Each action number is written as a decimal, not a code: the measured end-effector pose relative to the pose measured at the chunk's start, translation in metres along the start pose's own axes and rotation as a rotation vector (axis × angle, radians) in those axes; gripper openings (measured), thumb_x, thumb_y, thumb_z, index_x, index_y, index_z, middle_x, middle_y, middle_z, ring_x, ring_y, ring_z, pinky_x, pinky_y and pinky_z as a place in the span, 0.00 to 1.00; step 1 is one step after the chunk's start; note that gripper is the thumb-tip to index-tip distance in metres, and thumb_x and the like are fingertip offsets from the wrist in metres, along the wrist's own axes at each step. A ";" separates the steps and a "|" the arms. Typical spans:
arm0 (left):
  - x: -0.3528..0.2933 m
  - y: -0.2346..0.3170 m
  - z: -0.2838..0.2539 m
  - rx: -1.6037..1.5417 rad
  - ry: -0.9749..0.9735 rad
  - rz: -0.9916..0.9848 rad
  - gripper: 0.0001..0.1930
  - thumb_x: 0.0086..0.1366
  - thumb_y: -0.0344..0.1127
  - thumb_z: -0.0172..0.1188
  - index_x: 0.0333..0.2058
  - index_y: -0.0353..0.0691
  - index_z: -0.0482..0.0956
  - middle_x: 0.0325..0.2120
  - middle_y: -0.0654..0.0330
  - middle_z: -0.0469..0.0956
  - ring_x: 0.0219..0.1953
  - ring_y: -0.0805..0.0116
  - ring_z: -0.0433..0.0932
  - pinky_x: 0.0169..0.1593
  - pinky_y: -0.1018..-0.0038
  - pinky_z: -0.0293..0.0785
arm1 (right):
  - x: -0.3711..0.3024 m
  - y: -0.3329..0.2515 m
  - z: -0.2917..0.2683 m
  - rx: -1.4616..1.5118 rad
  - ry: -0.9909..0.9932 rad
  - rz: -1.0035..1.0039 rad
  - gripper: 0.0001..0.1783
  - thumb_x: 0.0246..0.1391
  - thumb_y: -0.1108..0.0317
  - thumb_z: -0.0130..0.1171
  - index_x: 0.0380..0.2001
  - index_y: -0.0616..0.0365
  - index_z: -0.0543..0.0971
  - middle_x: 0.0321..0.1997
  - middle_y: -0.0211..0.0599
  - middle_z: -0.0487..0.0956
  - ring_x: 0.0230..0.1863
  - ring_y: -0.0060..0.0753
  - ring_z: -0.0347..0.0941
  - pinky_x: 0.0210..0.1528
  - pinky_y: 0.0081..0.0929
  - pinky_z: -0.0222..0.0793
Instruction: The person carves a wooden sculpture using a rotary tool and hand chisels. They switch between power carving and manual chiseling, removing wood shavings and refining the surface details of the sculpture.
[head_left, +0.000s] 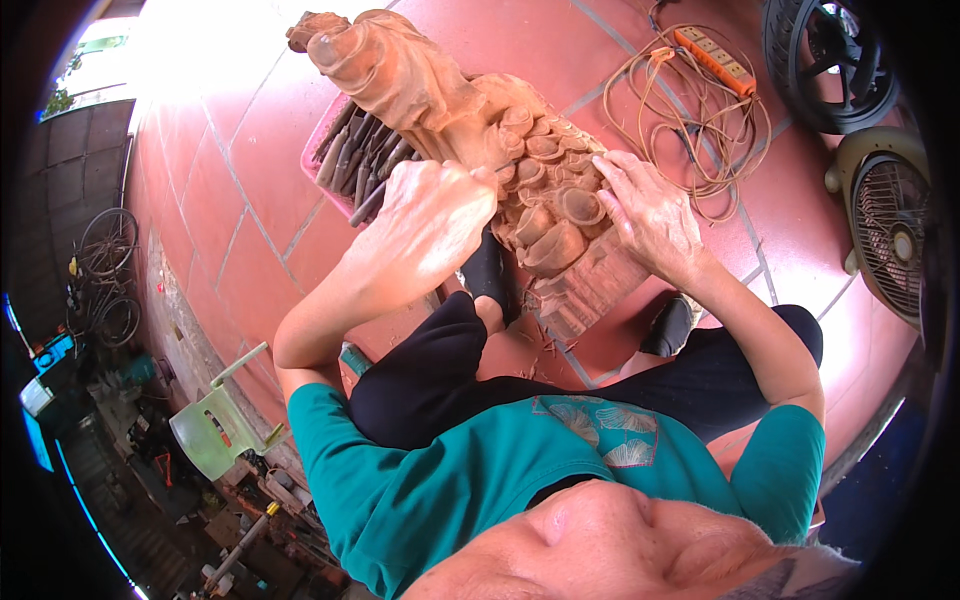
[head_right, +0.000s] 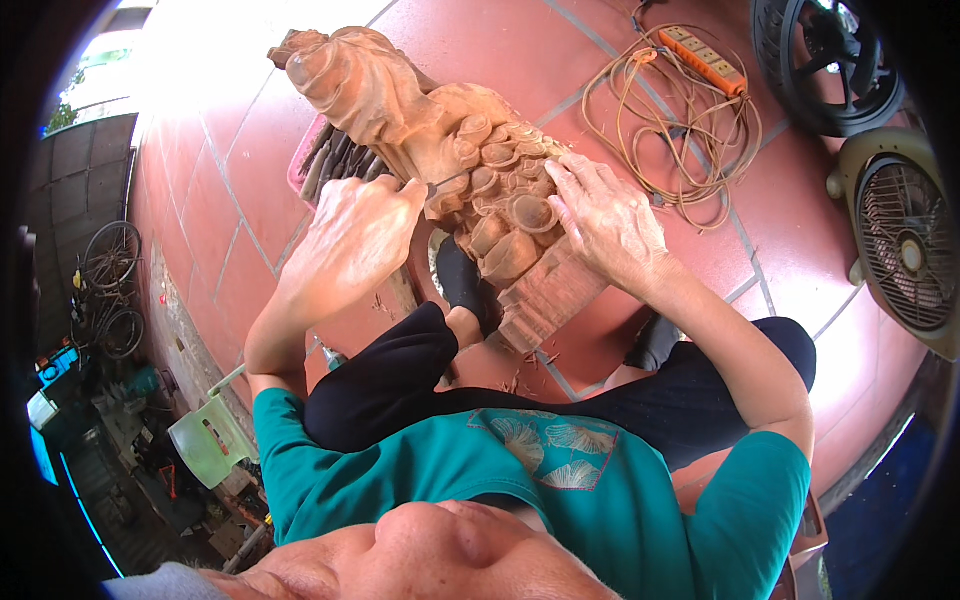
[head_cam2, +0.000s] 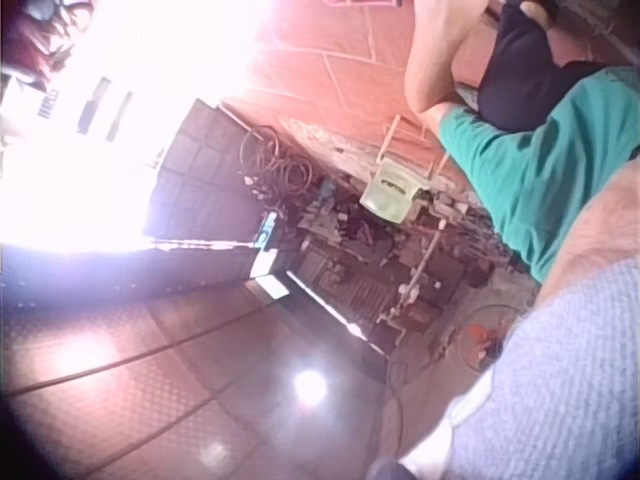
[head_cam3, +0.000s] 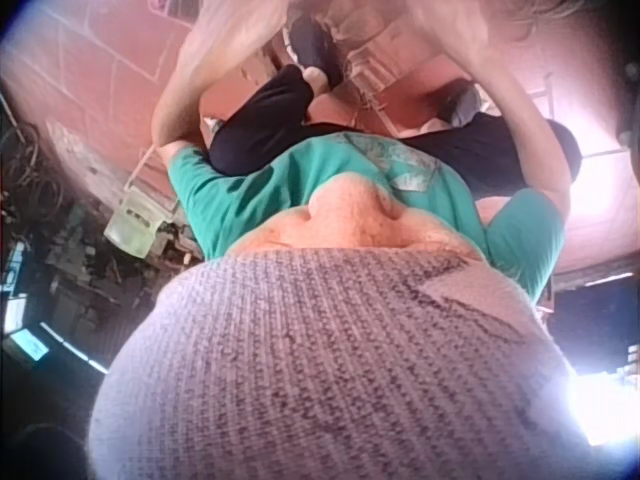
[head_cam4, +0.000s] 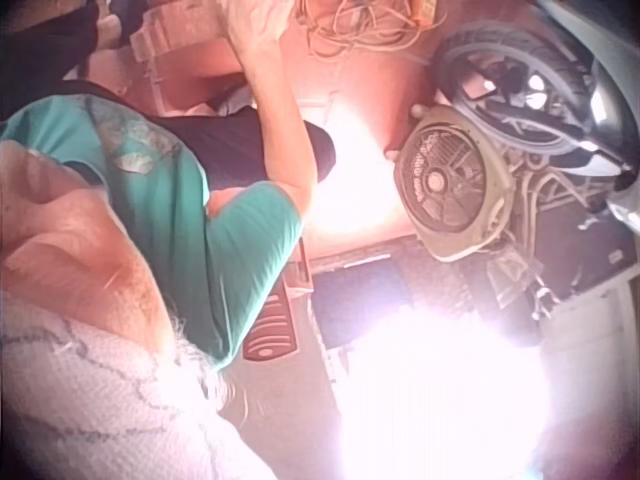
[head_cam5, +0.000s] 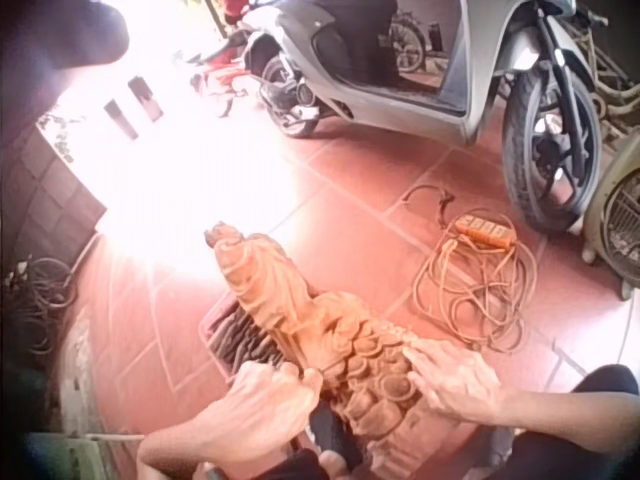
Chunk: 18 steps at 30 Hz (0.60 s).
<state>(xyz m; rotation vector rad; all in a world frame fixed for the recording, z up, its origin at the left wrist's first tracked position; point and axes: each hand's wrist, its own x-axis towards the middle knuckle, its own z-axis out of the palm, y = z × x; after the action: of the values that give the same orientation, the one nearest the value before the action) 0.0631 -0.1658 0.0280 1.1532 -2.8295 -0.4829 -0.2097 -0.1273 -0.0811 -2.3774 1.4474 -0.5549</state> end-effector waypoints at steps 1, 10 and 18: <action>0.003 -0.002 0.000 0.006 -0.012 0.002 0.05 0.54 0.27 0.53 0.29 0.32 0.74 0.20 0.46 0.73 0.25 0.42 0.73 0.30 0.54 0.62 | 0.000 0.000 0.000 0.002 0.002 -0.001 0.22 0.60 0.63 0.56 0.55 0.62 0.73 0.54 0.45 0.75 0.54 0.44 0.74 0.51 0.38 0.74; -0.021 -0.006 0.038 -0.103 0.111 -0.313 0.08 0.66 0.29 0.56 0.41 0.34 0.80 0.32 0.46 0.82 0.29 0.46 0.81 0.32 0.61 0.76 | 0.000 0.001 0.001 -0.011 0.014 0.011 0.22 0.61 0.63 0.56 0.55 0.62 0.73 0.54 0.45 0.75 0.53 0.44 0.74 0.50 0.38 0.75; -0.030 -0.009 0.051 -0.223 0.259 -0.298 0.09 0.66 0.31 0.57 0.42 0.35 0.79 0.29 0.46 0.81 0.28 0.46 0.81 0.31 0.59 0.75 | 0.001 0.001 0.001 -0.014 0.028 -0.004 0.21 0.61 0.63 0.56 0.54 0.63 0.74 0.53 0.45 0.76 0.52 0.44 0.75 0.50 0.38 0.75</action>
<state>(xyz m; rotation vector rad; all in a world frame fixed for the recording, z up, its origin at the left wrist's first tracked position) 0.0827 -0.1380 -0.0214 1.4734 -2.3322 -0.5967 -0.2092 -0.1285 -0.0825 -2.3932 1.4632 -0.5834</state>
